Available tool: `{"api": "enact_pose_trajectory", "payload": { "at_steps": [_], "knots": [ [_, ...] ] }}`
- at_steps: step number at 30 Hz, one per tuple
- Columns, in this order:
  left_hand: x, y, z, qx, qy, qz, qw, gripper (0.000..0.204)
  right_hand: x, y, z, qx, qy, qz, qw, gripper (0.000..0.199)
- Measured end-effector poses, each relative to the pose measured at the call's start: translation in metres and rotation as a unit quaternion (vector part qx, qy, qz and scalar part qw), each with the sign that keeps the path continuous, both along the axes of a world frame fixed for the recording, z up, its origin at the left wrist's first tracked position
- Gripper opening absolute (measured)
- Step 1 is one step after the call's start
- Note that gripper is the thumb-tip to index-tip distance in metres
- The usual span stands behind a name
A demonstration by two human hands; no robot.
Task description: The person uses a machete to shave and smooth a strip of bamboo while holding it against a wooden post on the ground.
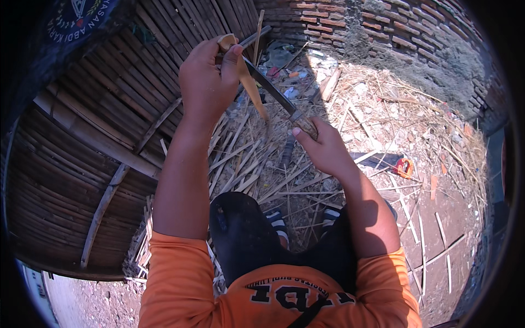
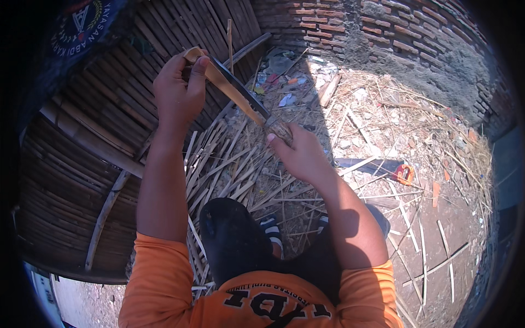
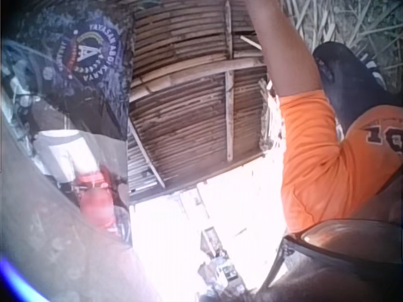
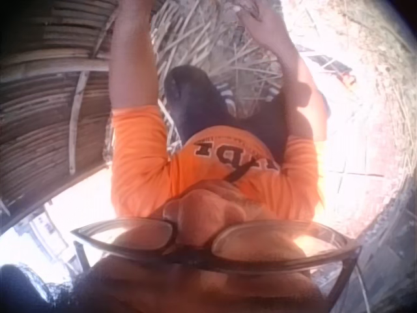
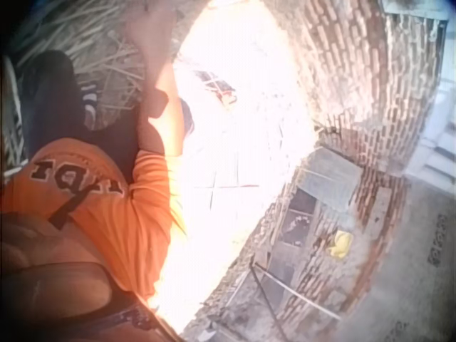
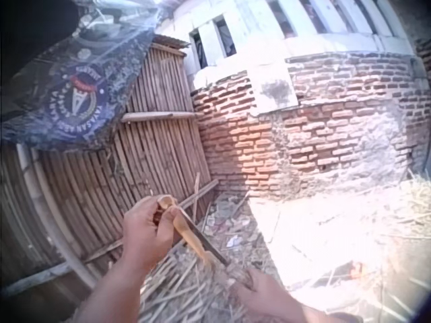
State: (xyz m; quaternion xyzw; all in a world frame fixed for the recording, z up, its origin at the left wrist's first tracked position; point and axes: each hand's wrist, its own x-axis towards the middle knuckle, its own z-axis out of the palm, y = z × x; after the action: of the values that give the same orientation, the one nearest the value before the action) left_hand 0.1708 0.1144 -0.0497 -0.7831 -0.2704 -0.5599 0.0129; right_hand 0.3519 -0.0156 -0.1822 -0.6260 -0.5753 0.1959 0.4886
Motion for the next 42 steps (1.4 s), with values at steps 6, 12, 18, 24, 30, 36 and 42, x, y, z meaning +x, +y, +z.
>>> {"api": "enact_pose_trajectory", "payload": {
  "at_steps": [6, 12, 18, 24, 30, 36, 42],
  "knots": [
    [0.002, 0.001, 0.004, 0.006, 0.027, 0.028, 0.999, 0.027, -0.011, -0.003, 0.000, 0.056, -0.127, -0.078, 0.987, 0.045],
    [-0.009, -0.004, -0.004, 0.015, 0.000, 0.036, 0.999, 0.024, -0.022, 0.008, 0.005, -0.045, -0.042, -0.020, 0.998, 0.043],
    [-0.026, -0.008, -0.006, 0.004, -0.006, 0.045, 0.999, 0.024, -0.022, 0.018, -0.004, 0.012, -0.047, -0.011, 0.999, 0.041],
    [-0.038, -0.018, -0.018, 0.003, -0.037, 0.044, 0.998, 0.024, -0.059, 0.009, 0.009, 0.095, -0.066, -0.020, 0.993, 0.040],
    [-0.047, -0.028, -0.031, 0.004, -0.061, 0.036, 0.997, 0.022, -0.052, 0.051, -0.034, -0.042, -0.133, -0.028, 0.990, 0.039],
    [-0.075, -0.019, -0.037, -0.018, -0.077, 0.041, 0.996, 0.020, -0.059, 0.059, -0.010, -0.163, 0.125, 0.093, 0.974, 0.040],
    [-0.086, -0.022, -0.039, -0.035, -0.105, 0.045, 0.993, 0.020, -0.080, 0.044, -0.015, -0.019, -0.120, 0.005, 0.993, 0.045]
  ]
}}
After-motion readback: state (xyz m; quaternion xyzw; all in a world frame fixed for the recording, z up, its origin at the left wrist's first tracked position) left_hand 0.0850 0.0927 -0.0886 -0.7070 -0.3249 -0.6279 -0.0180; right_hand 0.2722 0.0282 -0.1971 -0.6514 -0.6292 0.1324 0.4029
